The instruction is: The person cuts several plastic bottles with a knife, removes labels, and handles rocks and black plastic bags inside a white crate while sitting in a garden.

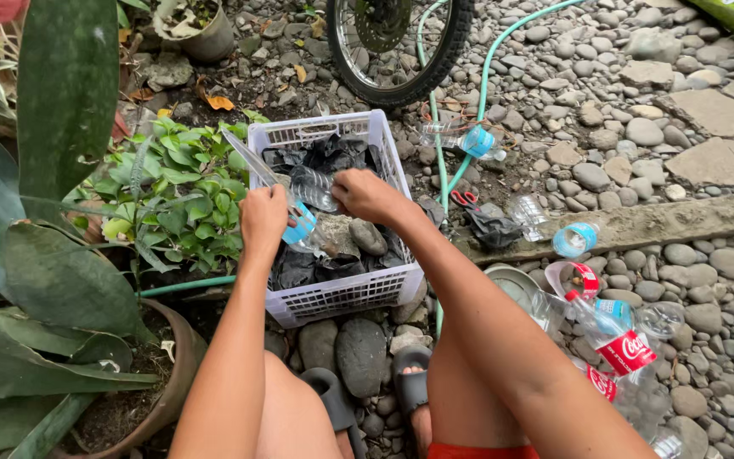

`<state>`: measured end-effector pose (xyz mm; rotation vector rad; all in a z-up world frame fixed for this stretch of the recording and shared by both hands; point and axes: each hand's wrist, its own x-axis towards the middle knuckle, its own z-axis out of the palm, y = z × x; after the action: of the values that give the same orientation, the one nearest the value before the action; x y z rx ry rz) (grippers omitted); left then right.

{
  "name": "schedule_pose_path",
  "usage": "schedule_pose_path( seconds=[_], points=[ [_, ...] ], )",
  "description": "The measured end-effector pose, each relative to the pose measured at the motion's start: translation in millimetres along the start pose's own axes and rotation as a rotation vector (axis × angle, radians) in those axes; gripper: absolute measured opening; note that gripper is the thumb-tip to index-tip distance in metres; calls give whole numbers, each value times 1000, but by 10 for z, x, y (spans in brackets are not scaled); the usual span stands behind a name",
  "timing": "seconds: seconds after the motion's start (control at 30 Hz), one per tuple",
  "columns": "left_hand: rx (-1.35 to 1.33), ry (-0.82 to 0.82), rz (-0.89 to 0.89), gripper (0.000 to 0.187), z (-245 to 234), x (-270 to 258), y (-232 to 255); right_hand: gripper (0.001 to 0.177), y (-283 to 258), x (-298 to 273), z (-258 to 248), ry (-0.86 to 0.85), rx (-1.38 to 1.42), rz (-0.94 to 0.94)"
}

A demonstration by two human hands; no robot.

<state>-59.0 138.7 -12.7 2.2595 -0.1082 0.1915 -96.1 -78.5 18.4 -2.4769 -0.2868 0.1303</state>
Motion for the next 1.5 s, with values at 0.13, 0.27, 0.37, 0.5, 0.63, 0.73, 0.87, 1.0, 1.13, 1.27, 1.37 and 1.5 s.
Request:
schedule_pose_path(
  seconds=[0.13,0.27,0.37,0.5,0.63,0.73,0.87,1.0,1.13,1.27,1.37,1.5],
  points=[
    [-434,-140,-275,49,213,55,-40,58,134,-14,215,-208,27,2],
    [-483,-208,-234,56,307,154,3,49,242,60,232,-127,60,-15],
    [-62,-132,-153,76,272,206,-174,38,337,64,42,10,26,50],
    [431,-152,-164,116,424,148,-462,36,440,55,-190,34,97,197],
    [689,-457,-350,85,652,80,-445,33,437,57,-250,266,169,71],
    [457,-264,-184,38,666,55,-558,28,340,6,-360,366,375,98],
    [281,-87,186,42,554,3,-670,16,252,-79,-500,431,682,178],
    [126,-131,144,35,474,-5,-425,10,156,-156,-567,584,696,60],
    [107,-175,312,34,416,-113,-260,11,65,-241,-646,630,849,-43],
    [77,-256,286,40,382,-148,-229,16,37,-312,-718,608,856,-43],
    [32,-242,347,48,340,-139,-296,17,6,-343,-705,582,791,-67],
    [52,-234,339,55,326,-116,-343,21,-50,-362,-728,595,544,-60]
  ],
)
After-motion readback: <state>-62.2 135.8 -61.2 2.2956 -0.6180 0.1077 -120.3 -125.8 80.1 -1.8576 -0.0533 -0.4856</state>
